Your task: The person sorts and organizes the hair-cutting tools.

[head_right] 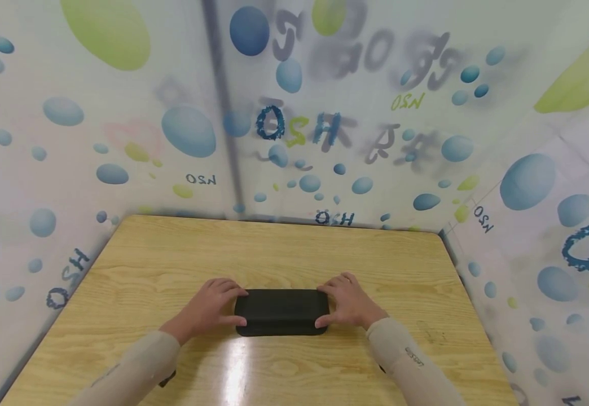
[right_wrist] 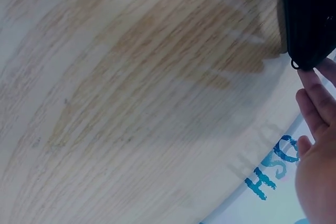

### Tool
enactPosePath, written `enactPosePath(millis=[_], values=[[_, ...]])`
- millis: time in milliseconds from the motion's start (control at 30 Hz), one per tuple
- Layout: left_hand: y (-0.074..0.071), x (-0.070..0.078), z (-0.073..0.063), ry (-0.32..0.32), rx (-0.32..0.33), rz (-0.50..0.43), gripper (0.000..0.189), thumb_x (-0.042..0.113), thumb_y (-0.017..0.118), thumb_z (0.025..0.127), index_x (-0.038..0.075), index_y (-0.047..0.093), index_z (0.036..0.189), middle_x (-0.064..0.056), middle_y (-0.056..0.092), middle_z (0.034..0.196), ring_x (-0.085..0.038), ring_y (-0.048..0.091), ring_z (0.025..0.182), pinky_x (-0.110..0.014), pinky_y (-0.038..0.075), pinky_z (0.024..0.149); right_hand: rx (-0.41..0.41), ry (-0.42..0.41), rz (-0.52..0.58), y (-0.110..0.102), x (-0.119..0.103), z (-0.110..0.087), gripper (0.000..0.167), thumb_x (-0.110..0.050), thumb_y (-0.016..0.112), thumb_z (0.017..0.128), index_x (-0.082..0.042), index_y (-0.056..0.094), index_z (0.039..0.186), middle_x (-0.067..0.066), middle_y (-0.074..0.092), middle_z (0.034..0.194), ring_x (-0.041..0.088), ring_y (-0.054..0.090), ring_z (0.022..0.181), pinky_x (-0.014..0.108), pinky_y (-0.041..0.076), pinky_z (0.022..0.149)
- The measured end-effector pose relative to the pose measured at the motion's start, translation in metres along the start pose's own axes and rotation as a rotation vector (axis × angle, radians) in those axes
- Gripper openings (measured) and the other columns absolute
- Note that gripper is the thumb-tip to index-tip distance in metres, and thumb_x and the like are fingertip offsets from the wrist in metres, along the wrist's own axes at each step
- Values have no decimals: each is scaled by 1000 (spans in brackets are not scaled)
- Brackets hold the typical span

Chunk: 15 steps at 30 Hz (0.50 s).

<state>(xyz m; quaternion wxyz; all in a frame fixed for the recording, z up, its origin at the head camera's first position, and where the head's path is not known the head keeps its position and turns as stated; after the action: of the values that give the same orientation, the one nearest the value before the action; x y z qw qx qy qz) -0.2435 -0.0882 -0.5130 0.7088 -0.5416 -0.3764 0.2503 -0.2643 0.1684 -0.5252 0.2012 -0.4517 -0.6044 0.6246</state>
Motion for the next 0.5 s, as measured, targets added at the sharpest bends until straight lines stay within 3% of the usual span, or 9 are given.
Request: enactPosePath(millis=[233, 500], values=[[-1, 7, -3, 58, 87, 81, 67, 69, 66, 75, 19, 65, 120, -2, 64, 116, -23, 55, 116, -45, 42, 104, 28, 16, -28, 2, -1, 0, 91, -77, 70, 65, -15, 59, 132, 3, 61, 121, 24, 52, 120, 56, 20, 117], [-1, 14, -6, 117, 181, 134, 72, 71, 70, 68, 17, 65, 116, -4, 63, 112, -24, 55, 112, -44, 44, 99, 89, -27, -72, 3, -8, -2, 95, -79, 71, 61, -12, 59, 127, 2, 59, 116, 22, 52, 114, 55, 23, 116]])
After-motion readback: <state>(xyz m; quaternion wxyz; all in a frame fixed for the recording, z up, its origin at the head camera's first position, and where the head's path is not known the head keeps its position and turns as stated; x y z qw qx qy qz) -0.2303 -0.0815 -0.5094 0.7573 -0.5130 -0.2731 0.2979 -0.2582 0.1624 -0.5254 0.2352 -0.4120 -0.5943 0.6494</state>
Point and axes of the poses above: each hand's wrist, its own z-axis towards the middle knuckle, its own y-axis out of the palm, x = y × z, the point moved 10 cm from there along z, towards the middle knuckle
